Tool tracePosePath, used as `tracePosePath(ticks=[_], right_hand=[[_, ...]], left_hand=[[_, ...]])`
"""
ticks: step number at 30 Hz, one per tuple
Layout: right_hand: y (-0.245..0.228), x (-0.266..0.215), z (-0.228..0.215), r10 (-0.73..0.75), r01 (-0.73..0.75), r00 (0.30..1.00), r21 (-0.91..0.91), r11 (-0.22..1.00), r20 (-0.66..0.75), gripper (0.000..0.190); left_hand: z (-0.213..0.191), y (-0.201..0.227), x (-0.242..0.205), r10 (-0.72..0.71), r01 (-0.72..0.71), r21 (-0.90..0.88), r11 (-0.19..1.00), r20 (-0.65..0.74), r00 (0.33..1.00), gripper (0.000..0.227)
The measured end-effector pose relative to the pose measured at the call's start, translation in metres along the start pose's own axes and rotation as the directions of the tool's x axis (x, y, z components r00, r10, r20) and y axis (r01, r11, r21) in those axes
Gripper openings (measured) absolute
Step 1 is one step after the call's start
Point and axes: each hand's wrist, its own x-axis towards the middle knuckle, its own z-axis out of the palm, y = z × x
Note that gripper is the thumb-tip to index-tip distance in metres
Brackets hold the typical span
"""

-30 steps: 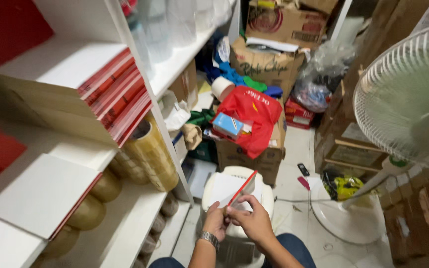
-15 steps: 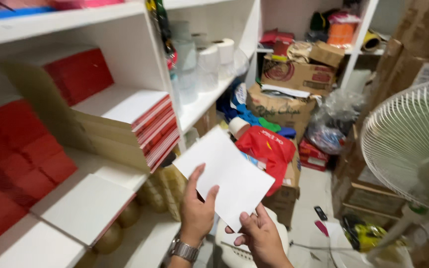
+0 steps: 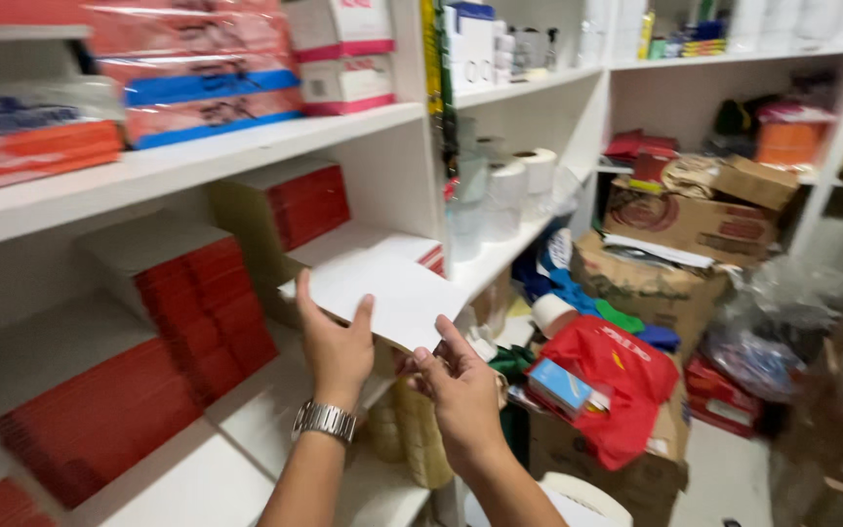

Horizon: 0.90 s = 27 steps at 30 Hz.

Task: The person organizes stacks of paper and brochures on storage shelves by hand, moving them between different shelf levels and aligning the edges.

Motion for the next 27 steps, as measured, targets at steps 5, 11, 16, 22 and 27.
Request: tracePosePath(ticks=[5,11,16,22,27], right_hand=[[-0.007,0.019,0.016,-0.067,0.056,0.997,-0.294,0.954,-0.027,0.069],[-0.020,0.051,0.029,-0.241,0.146,0.969,-0.690,0.709,-0.042,0.056],[0.000,0.102,0.029,-0.318,0.176,0.948,-0.794,0.582,-0.023,0.038],[0.008,0.116,0.030,-0.240,0.221,0.965,-0.836,0.502,0.111,0.038],[0.003,0.111,0.026,-0.186,0.355,0.934,-0.846,0.399,0.304,0.046]], left_hand=[[-0.009,0.003,0.016,-0.205,0.244,-0.220,0.945,0.185,0.961,0.098],[-0.017,0.011,0.019,-0.305,0.326,-0.115,0.938,0.167,0.937,0.094],[0.008,-0.019,0.019,-0.210,0.227,-0.069,0.971,0.196,0.958,0.098],[0.015,-0.014,0.014,-0.194,0.044,0.327,0.944,0.439,0.877,0.078],[0.012,-0.006,0.012,-0.231,0.046,0.374,0.926,0.467,0.853,0.082]])
